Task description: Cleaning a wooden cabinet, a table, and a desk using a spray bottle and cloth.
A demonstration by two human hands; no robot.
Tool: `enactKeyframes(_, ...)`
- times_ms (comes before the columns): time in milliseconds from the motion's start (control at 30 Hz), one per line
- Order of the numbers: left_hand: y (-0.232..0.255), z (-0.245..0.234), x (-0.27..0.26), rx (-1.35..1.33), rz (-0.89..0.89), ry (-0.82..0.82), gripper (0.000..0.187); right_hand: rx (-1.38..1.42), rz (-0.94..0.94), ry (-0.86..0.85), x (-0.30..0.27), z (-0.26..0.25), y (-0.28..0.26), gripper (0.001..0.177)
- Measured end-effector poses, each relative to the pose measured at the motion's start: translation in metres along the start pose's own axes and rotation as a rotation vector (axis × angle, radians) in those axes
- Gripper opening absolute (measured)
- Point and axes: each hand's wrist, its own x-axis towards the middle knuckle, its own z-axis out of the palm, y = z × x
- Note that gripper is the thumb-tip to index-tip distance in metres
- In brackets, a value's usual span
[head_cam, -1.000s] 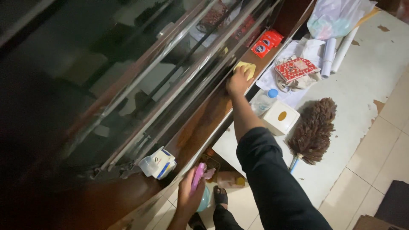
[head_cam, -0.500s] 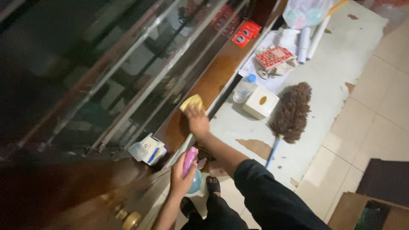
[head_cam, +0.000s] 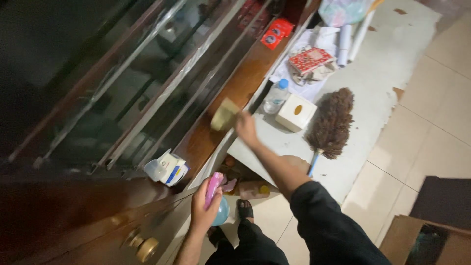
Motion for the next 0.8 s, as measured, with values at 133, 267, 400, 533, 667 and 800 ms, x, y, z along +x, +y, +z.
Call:
enactKeyframes(133, -0.025, -0.008, -0.014, -0.067, -0.03, 0.042, 0.043, -0.022, 0.086, -0.03, 0.057, -0.018, -0.062, 0.044)
enactKeyframes(267, -0.034, -0.015, -0.029, -0.104, -0.066, 0.059, 0.046, -0.531, -0.018, -0.156, 0.044, 0.026, -0.055, 0.062)
enactKeyframes(400, -0.048, -0.017, -0.035, -0.185, -0.072, 0.082, 0.048, -0.966, -0.273, -0.224, -0.013, 0.094, -0.019, 0.08)
enactKeyframes(533, -0.044, -0.017, -0.03, -0.096, -0.083, 0.081, 0.045, -0.747, -0.376, -0.387, -0.068, 0.086, -0.089, 0.079)
enactKeyframes(667, -0.04, -0.01, -0.024, -0.088, -0.142, 0.09, 0.051, -0.583, -0.445, -0.672, -0.095, 0.044, -0.136, 0.068)
enactKeyframes(800, -0.022, -0.005, -0.019, -0.036, 0.01, 0.062, 0.044, -0.236, -0.479, -0.754, -0.098, -0.004, -0.135, 0.059)
